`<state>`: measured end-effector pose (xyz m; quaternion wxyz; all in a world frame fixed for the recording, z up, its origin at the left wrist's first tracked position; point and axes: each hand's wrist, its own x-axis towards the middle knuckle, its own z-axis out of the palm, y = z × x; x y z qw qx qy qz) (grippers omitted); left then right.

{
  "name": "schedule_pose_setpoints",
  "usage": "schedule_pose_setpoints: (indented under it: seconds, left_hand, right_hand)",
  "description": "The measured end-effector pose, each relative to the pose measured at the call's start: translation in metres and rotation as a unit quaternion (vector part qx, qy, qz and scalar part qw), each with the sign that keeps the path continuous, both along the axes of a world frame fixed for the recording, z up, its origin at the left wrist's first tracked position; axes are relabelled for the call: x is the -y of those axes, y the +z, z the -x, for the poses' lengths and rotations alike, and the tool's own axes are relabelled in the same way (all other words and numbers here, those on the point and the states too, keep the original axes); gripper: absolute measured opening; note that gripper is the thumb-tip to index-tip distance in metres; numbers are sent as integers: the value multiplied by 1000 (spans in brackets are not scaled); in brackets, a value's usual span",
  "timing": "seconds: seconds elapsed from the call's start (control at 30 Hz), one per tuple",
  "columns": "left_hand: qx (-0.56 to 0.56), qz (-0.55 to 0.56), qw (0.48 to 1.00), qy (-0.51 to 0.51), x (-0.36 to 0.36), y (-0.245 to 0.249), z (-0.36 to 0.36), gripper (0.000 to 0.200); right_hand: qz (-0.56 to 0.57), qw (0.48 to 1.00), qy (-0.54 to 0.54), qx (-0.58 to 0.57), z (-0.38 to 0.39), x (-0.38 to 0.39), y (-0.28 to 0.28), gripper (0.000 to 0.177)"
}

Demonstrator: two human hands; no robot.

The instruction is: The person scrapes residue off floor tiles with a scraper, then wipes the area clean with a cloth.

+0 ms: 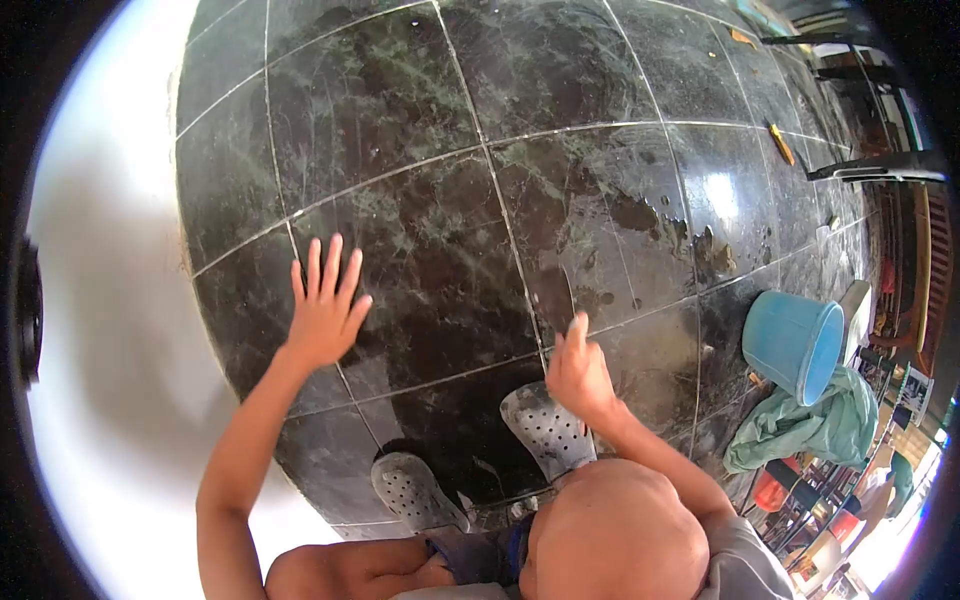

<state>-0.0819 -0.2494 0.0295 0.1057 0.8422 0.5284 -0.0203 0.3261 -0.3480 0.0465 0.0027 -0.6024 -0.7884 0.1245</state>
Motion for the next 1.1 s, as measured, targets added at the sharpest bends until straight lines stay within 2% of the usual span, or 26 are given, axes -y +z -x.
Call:
schedule_pose_setpoints:
  seconds: [0.07,0.1,0.13,0.2,0.23,0.27,0.33,0.4,0.43,0.47,0.5,0.53,0.63,0.67,0.73,0.83,0.97,1.1]
  left_hand:
    - [-12,41,999,1,34,5,-5,68]
    - [-16,55,998,13,44,3,-8,68]
    - [-21,61,998,20,47,5,-10,69]
    - [-30,73,997,27,46,5,-14,70]
    - [-45,95,994,27,43,8,-13,71]
    - [-48,111,992,29,41,13,-14,71]
    - [-56,141,988,31,36,22,-13,71]
    - [-66,146,987,26,35,26,-10,71]
    - [-66,149,986,22,35,28,-9,72]
    - [-65,152,986,20,35,28,-9,72]
    - [-67,153,986,21,34,27,-9,72]
    - [-70,155,985,21,34,27,-10,72]
    - [-88,155,984,18,34,25,-8,73]
    - [-94,154,983,16,33,25,-10,73]
    - [-101,166,981,17,31,28,-14,73]
    - [-109,181,977,22,28,37,-16,73]
    - [-127,196,972,34,31,42,-20,72]
    - [-124,178,976,21,31,33,-19,72]
  right_hand:
    - [-134,974,130,127,2,-36,-15,33]
    - [-222,934,194,204,15,-71,-16,30]
    - [-279,911,185,242,19,-101,-35,29]
    - [-191,939,166,232,45,-168,-31,20]
    - [-106,990,58,71,55,-195,-29,28]
    - [-44,972,-164,-164,66,-211,-34,49]
    - [-18,972,-150,-179,65,-203,-36,65]
    - [-128,987,-47,-80,53,-156,-58,64]
    - [-269,948,135,108,34,-128,-57,66]
    - [-262,964,45,-21,31,-102,-56,63]
    - [-126,981,-76,-125,34,-87,-37,60]
    - [17,955,-196,-223,38,-81,-19,58]
    - [-36,956,-180,-227,46,-109,-30,54]
    - [-50,957,-187,-216,50,-128,-37,45]
    - [100,904,-269,-317,64,-164,0,33]
    - [134,873,-295,-365,67,-174,-2,26]
    - [165,841,-327,-398,60,-137,5,23]
    - [179,821,-345,-418,57,-144,3,25]
